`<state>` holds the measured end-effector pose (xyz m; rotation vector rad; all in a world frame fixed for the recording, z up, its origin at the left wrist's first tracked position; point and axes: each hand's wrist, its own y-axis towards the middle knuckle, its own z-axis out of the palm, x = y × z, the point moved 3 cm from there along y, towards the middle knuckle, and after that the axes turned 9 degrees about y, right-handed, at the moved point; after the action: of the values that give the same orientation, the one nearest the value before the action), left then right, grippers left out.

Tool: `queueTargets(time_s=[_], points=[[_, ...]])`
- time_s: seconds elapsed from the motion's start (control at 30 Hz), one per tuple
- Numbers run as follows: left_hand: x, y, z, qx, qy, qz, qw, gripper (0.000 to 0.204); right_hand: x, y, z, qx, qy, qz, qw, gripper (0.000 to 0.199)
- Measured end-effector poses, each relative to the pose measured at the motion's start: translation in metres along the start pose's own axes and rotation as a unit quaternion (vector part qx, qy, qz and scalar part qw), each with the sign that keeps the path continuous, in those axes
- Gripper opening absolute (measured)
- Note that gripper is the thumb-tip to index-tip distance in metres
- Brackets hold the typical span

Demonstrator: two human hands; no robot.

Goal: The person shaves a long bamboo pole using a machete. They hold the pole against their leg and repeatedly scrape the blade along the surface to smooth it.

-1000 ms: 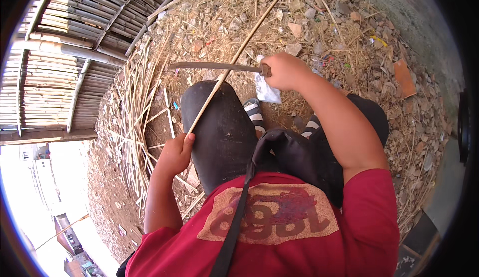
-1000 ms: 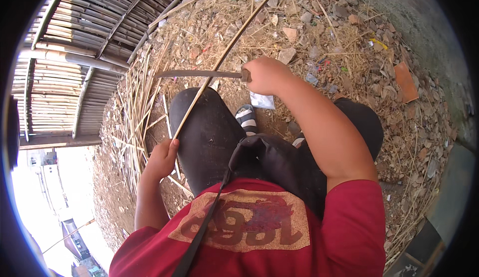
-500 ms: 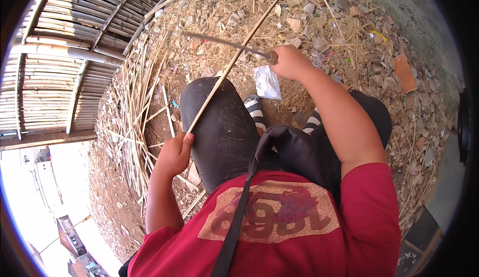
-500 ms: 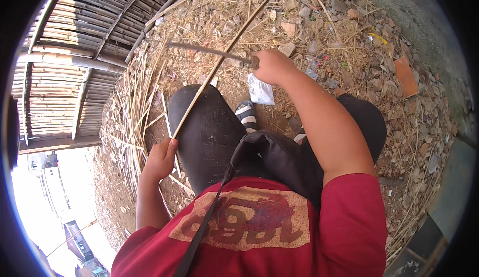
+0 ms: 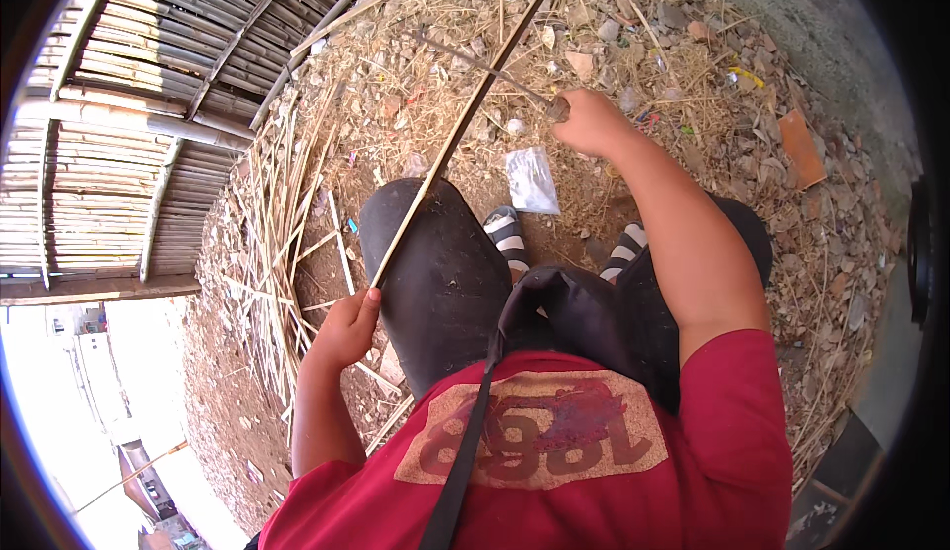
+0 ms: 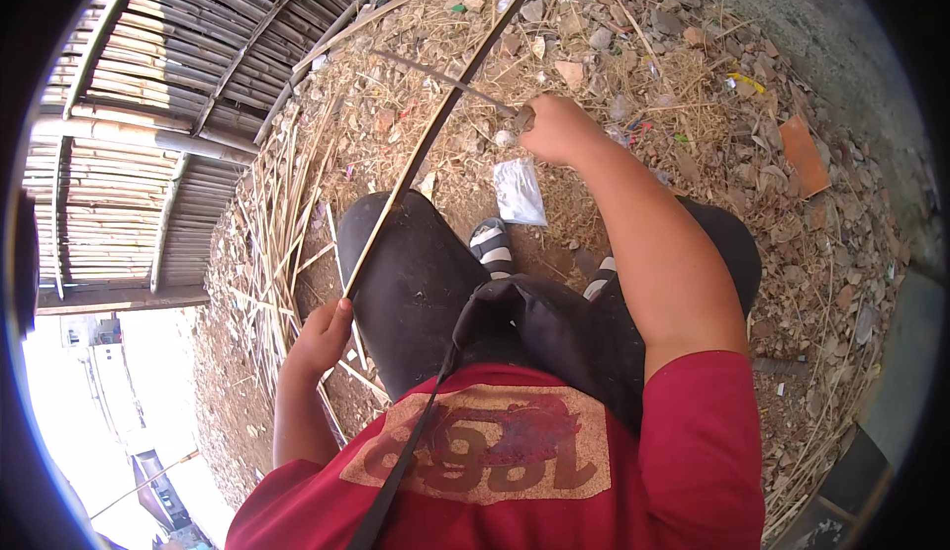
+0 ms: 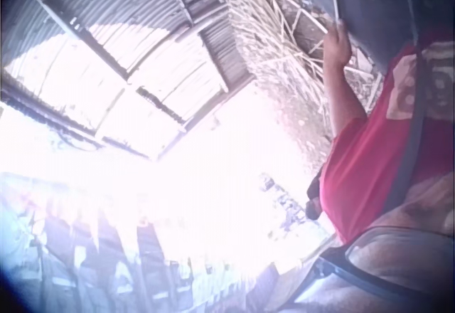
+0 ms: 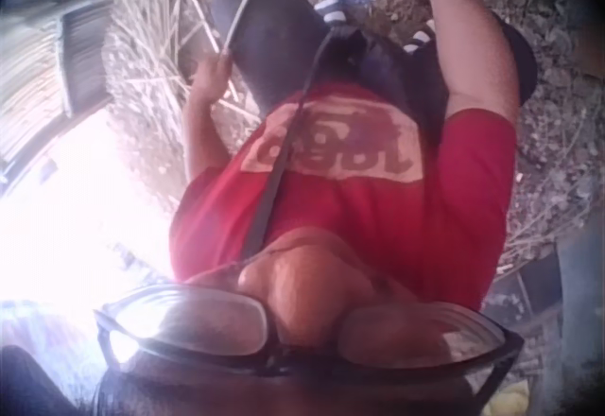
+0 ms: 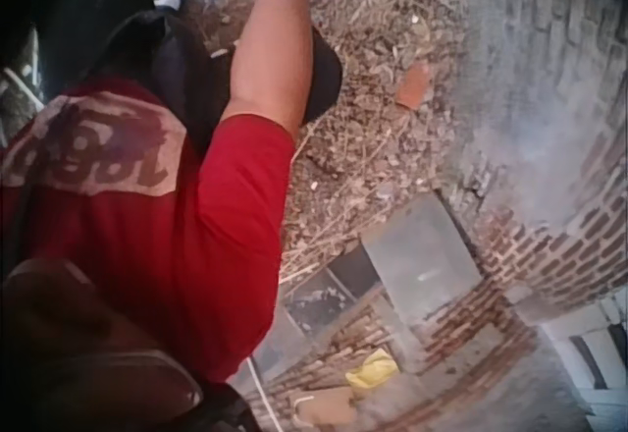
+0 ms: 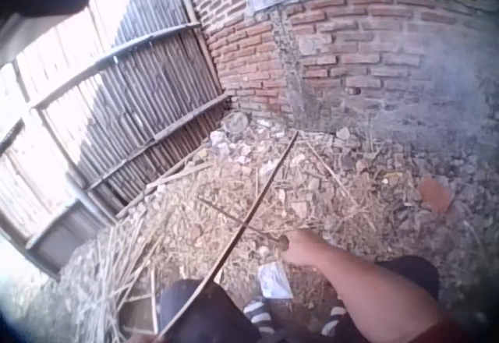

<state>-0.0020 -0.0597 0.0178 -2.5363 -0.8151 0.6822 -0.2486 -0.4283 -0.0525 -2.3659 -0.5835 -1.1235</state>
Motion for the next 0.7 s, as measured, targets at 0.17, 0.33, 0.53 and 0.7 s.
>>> queueTargets(time_s=[0.17, 0.33, 0.53, 0.7], points=[[0.012, 0.000, 0.006, 0.022, -0.025, 0.027, 0.999, 0.057, 0.068, -0.042, 0.028, 0.125, -0.233, -0.170, 0.949, 0.017], [0.015, -0.008, -0.003, 0.009, 0.013, 0.043, 0.999, 0.052, 0.035, -0.017, -0.002, 0.048, -0.124, -0.092, 0.987, 0.016], [0.026, -0.014, 0.004, -0.031, 0.032, 0.075, 0.996, 0.045, 0.079, -0.044, 0.005, 0.143, -0.225, -0.172, 0.948, 0.018], [0.017, -0.013, 0.004, -0.070, 0.058, 0.076, 0.993, 0.041, 0.032, -0.017, -0.021, 0.110, -0.126, -0.091, 0.982, 0.017]])
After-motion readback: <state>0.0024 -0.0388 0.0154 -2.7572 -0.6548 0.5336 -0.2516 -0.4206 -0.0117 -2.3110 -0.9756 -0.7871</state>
